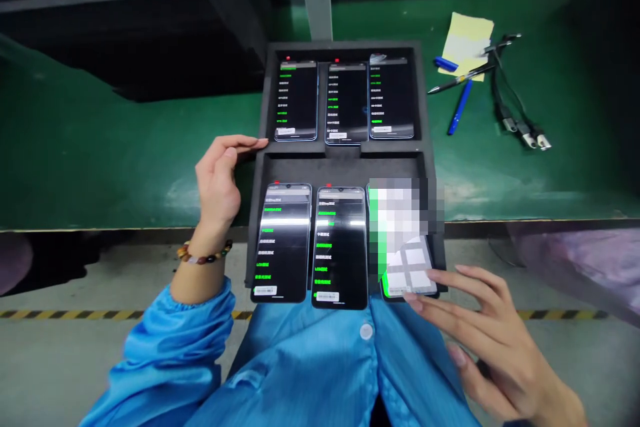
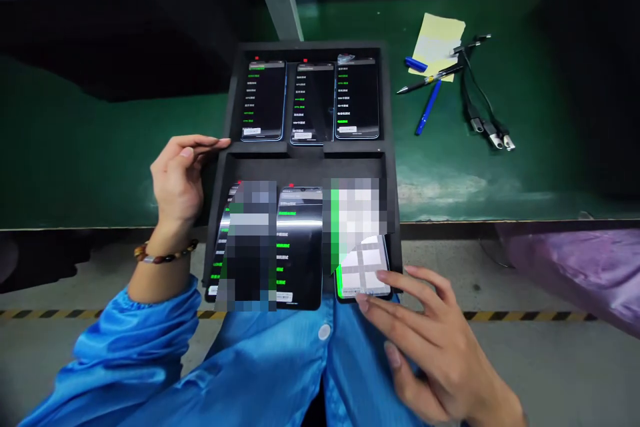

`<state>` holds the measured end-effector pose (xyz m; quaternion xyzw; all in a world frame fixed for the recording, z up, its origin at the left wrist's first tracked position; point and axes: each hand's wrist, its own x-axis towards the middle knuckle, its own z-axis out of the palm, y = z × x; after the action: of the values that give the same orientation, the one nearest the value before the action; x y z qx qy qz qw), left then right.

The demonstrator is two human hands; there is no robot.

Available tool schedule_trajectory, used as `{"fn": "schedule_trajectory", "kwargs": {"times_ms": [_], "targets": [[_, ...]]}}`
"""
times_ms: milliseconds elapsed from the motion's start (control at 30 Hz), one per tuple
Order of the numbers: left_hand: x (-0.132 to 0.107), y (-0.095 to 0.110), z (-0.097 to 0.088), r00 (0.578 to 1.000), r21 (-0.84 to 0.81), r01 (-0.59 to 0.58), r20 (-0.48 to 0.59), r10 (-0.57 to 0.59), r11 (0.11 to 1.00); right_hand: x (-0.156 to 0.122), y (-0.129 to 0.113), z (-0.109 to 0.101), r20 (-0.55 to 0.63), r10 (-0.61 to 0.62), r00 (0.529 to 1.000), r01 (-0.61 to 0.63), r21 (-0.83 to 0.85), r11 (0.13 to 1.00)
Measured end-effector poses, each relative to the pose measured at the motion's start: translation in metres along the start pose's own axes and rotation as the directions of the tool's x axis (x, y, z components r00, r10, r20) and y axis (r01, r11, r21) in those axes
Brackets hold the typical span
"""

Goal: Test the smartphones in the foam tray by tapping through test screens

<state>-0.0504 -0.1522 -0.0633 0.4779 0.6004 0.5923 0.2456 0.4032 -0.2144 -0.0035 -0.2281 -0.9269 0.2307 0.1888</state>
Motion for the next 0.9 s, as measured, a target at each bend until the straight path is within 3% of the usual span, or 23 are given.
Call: {"fn": "schedule_trajectory", "kwargs": {"times_ms": [133, 267, 567, 900], "targets": [[-0.001, 0.001, -0.003, 0.999, 0.001, 0.001, 0.040, -0.001, 1.000, -0.021, 0.006, -0.006, -0.052, 0.106, 0.993, -0.105, 0.022, 0.994], [-0.002, 0.001, -0.004, 0.999, 0.019, 0.016, 0.047, -0.017, 1.000, -0.023, 0.013, -0.008, -0.077, 0.156, 0.985, -0.154, 0.038, 0.987], [-0.003, 0.001, -0.003, 0.999, -0.017, 0.027, 0.031, -0.026, 0.999, 0.017, 0.035, -0.014, -0.066, 0.175, 0.982, -0.176, -0.008, 0.984], [-0.004, 0.003, 0.002, 0.997, -0.024, 0.050, -0.062, -0.051, 0.998, 0.057, 0.059, -0.016, -0.036, 0.202, 0.979, -0.204, -0.104, 0.973]]}}
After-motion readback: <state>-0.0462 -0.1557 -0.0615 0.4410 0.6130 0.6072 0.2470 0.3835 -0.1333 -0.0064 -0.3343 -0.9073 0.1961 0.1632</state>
